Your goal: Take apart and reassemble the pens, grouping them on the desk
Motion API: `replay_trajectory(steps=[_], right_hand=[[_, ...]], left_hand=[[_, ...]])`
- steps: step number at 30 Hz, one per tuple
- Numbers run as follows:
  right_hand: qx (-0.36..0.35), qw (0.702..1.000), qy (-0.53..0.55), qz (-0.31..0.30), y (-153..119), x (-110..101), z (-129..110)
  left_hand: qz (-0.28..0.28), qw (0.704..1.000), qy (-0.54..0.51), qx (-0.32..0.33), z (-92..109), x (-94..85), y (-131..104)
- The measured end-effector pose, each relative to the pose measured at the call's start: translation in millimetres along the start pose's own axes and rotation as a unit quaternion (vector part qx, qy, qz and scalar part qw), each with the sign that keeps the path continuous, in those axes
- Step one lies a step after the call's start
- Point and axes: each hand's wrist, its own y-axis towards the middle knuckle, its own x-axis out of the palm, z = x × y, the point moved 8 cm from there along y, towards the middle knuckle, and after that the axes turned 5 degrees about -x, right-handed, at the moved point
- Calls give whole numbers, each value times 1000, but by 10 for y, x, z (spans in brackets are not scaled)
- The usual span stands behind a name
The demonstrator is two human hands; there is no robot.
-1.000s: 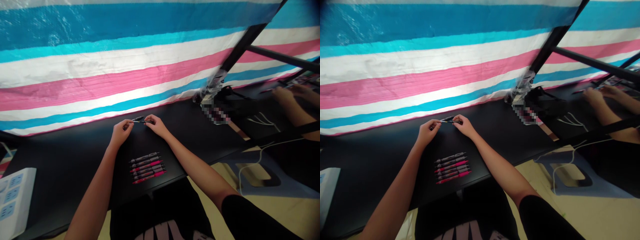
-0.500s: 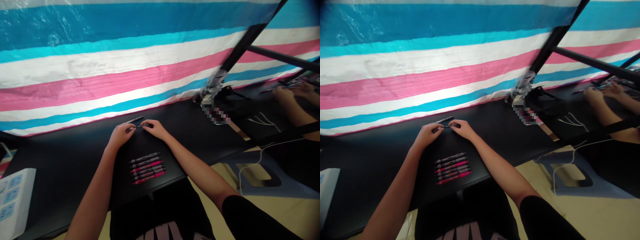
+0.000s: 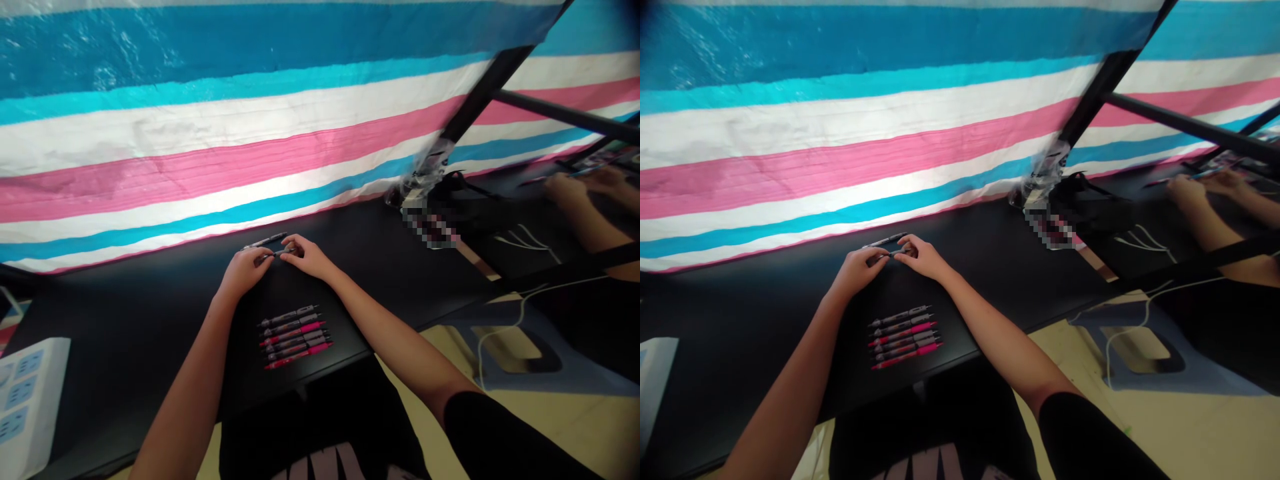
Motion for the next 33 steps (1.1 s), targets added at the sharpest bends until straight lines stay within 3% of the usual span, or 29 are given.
replay_trajectory(steps=[4, 9, 15, 22, 26, 33], right_hand=[[-15, 1000, -16, 19, 24, -76, 4], [1, 997, -83, -1, 11, -118, -14], [7, 1000, -28, -3, 21, -118, 14], [12, 997, -73, -27, 13, -113, -4], [4, 999, -33, -11, 20, -123, 7], [-3, 996, -84, -3, 34, -150, 26]], left_hand=[[5, 1000, 4, -11, -28, -28, 11], [-19, 1000, 17, -9, -8, 19, 15], [-12, 1000, 11, -22, -39, -2, 14], [-20, 1000, 1, -12, -30, 22, 10], [-2, 1000, -9, -14, -48, -6, 14], [-4, 1000, -5, 7, 2, 21, 13]])
